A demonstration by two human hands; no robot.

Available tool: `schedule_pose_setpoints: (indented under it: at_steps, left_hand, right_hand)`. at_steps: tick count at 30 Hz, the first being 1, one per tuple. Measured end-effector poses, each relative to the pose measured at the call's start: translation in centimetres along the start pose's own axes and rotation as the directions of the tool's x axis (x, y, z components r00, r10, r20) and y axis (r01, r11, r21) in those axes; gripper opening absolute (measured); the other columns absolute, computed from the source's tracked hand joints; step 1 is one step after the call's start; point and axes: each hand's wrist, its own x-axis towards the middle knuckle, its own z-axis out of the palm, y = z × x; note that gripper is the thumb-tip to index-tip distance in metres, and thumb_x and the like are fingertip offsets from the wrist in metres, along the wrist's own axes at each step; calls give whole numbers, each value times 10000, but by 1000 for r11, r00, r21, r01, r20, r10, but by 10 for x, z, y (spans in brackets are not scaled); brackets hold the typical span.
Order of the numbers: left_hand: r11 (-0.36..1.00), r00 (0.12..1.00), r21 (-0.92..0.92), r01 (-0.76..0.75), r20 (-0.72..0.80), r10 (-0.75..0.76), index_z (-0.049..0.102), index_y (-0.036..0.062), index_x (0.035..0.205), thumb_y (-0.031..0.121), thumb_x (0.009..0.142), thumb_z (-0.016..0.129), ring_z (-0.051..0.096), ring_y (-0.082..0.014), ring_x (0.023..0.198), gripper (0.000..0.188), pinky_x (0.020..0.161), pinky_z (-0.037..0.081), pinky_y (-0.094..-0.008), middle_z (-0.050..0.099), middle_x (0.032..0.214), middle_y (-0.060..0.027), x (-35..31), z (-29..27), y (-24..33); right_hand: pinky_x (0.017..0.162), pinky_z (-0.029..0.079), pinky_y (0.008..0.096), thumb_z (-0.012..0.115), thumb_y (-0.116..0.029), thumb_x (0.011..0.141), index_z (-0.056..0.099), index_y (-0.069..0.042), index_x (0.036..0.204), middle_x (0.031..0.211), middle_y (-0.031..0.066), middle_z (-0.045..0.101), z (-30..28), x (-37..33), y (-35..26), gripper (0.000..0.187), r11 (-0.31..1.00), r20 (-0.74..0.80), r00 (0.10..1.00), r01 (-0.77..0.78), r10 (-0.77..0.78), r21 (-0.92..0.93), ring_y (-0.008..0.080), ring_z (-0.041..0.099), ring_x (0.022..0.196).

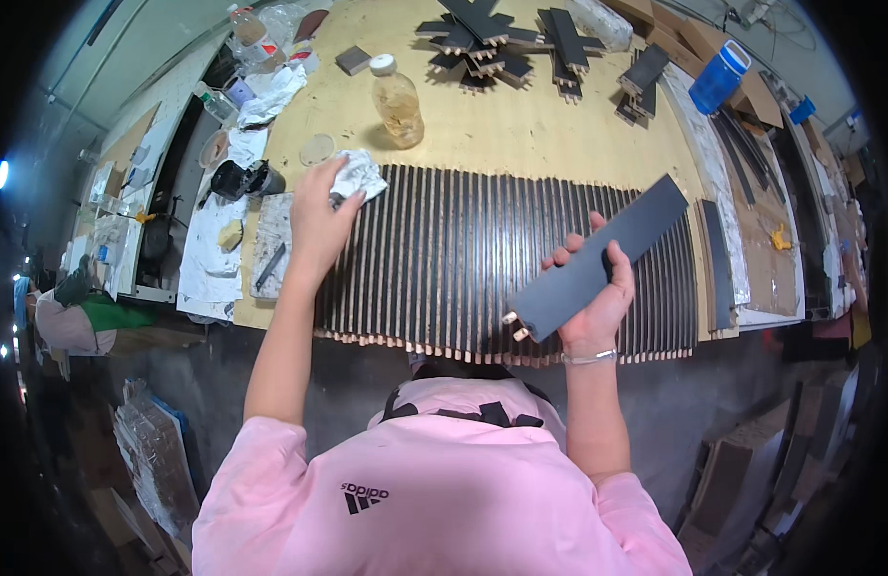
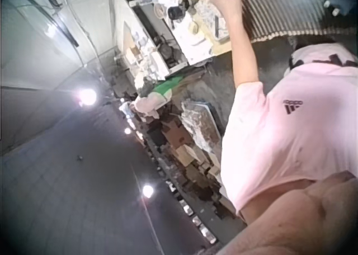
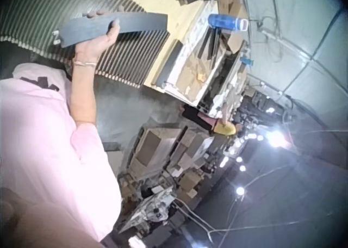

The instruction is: The person wipes a rectangular furniture component with a cloth and applies a substance using a small sponge.

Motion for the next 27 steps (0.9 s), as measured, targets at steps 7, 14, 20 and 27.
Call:
schedule_pose_setpoints:
  at_steps: [7, 14, 20, 27]
  left_hand:
    - [408, 748, -662, 629, 657, -89, 653, -59, 1101, 113, 960, 568, 651, -154, 949, 238, 860, 494, -274, 699, 1001, -107, -74, -3, 93]
    - [125, 688, -683, 720, 726, 4, 662, -61, 1040, 113, 952, 600, 592, -73, 840, 204, 750, 473, -226, 669, 914, -25, -77, -1, 99]
    - [16, 549, -549, 836, 835, -45, 663, -28, 1010, 118, 930, 636, 607, -59, 842, 168, 760, 486, -206, 671, 937, -14, -91, -29, 59]
    - [223, 679, -665, 713, 734, 20, 684, -16, 966, 123, 944, 617, 612, -70, 812, 156, 741, 497, -231, 678, 886, -14, -89, -69, -28]
  right_hand:
    - [713, 540, 435, 477, -291, 921, 434, -60, 1322, 856, 129, 599, 18, 12, 14, 465, 981, 94, 980, -166, 176, -104, 238, 614, 716]
    - [733, 549, 411, 456, -297, 951, 355, -64, 1387, 948, 167, 613, 43, 6, 51, 505, 951, 252, 917, -290, 309, -107, 269, 648, 775]
    - [709, 558, 388, 467, -333, 971, 334, -145, 1426, 980, 170, 611, 63, -24, 105, 510, 954, 201, 933, -287, 299, -90, 299, 663, 818]
    - [745, 544, 409, 483, -349, 958, 371, -72, 1376, 874, 109, 594, 102, -58, 185, 513, 966, 124, 961, -233, 246, -109, 234, 637, 775]
